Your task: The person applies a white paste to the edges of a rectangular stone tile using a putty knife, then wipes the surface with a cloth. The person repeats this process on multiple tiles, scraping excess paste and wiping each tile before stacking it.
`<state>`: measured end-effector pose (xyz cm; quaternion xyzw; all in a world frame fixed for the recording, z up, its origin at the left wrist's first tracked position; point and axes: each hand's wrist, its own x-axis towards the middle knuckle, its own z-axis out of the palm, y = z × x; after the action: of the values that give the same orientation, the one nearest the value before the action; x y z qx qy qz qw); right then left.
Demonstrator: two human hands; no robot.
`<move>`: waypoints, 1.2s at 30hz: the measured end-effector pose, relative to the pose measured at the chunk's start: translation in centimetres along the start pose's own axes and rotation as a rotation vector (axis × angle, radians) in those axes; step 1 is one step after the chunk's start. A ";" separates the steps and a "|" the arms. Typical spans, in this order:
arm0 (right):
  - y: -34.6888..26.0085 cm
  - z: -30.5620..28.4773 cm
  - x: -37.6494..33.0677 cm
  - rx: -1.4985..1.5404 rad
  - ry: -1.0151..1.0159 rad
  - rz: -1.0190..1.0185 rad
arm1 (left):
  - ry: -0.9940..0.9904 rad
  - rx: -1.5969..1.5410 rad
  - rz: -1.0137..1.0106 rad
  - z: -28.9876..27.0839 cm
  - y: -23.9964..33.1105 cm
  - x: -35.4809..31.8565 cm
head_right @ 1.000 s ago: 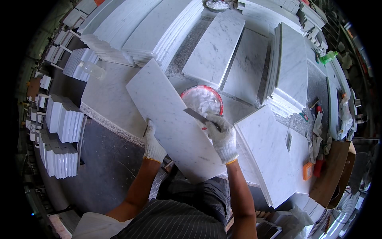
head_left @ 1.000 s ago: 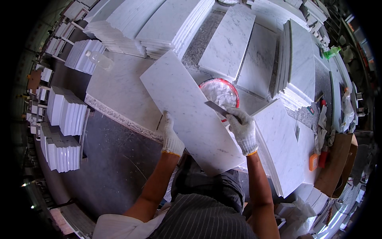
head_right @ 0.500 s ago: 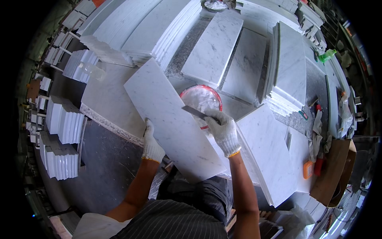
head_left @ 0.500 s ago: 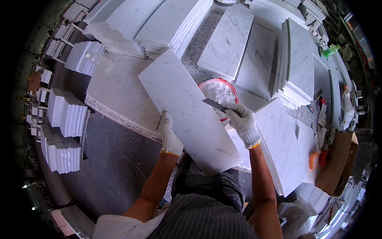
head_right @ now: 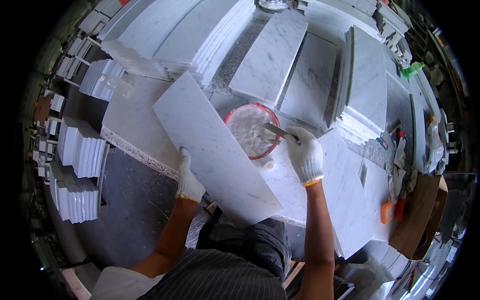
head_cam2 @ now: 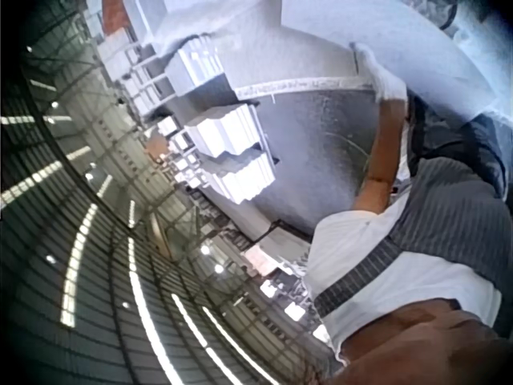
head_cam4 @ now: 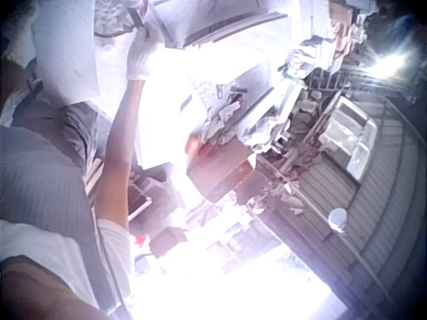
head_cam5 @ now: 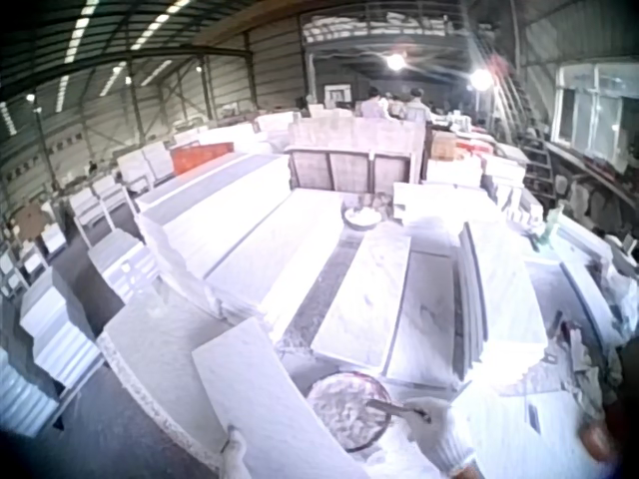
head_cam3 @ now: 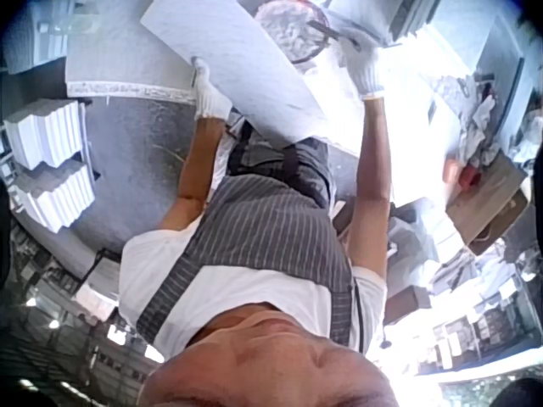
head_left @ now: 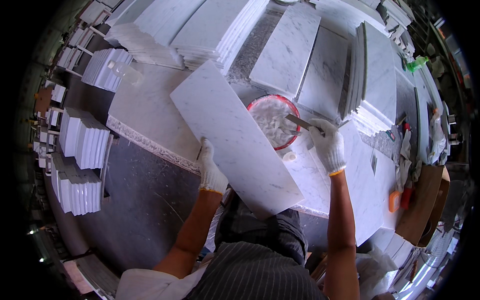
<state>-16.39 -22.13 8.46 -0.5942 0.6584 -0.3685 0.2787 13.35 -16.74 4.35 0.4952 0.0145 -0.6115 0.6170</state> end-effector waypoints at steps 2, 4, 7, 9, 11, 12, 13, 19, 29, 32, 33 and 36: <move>0.3 0.6 1.0 -0.136 0.017 -0.117 | 0.000 -0.011 0.014 -0.2 0.0 0.0; -0.1 1.0 1.3 -0.109 0.015 -0.118 | 0.000 -0.013 0.027 -0.2 0.0 -0.2; -1.4 1.3 1.2 0.256 -0.082 0.094 | 0.006 0.043 0.046 -0.3 -0.2 -0.3; -1.8 1.4 0.6 0.605 -0.229 0.286 | 0.001 0.063 0.046 -0.1 -0.3 -0.4; -2.7 2.2 -0.5 0.653 -0.287 0.179 | -0.010 0.048 0.041 0.5 -0.3 -0.8; -2.8 3.1 -1.0 0.634 -0.292 0.114 | -0.021 0.049 0.046 0.5 -0.4 -0.8; -3.2 3.9 -1.5 0.615 -0.299 0.050 | -0.029 0.049 0.052 0.5 -0.4 -0.9; -3.9 5.5 -2.5 0.362 -0.210 0.099 | -0.019 0.054 0.069 1.7 -0.3 -1.7; -1.1 4.6 -0.7 0.228 0.075 0.036 | -0.032 0.068 0.090 1.3 -0.4 -1.6; -1.0 2.7 0.4 -0.130 0.194 -0.205 | -0.032 0.066 0.090 1.2 -0.3 -1.7; -0.8 2.6 0.7 -0.187 0.172 -0.208 | -0.031 0.056 0.079 1.2 -0.3 -1.8; 0.1 2.7 1.2 -0.365 0.077 -0.191 | -0.031 0.039 0.050 1.3 -0.3 -2.0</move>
<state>-14.46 -23.75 6.89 -0.6800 0.6652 -0.2900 0.1050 11.80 -15.97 6.08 0.4978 -0.0192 -0.6037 0.6224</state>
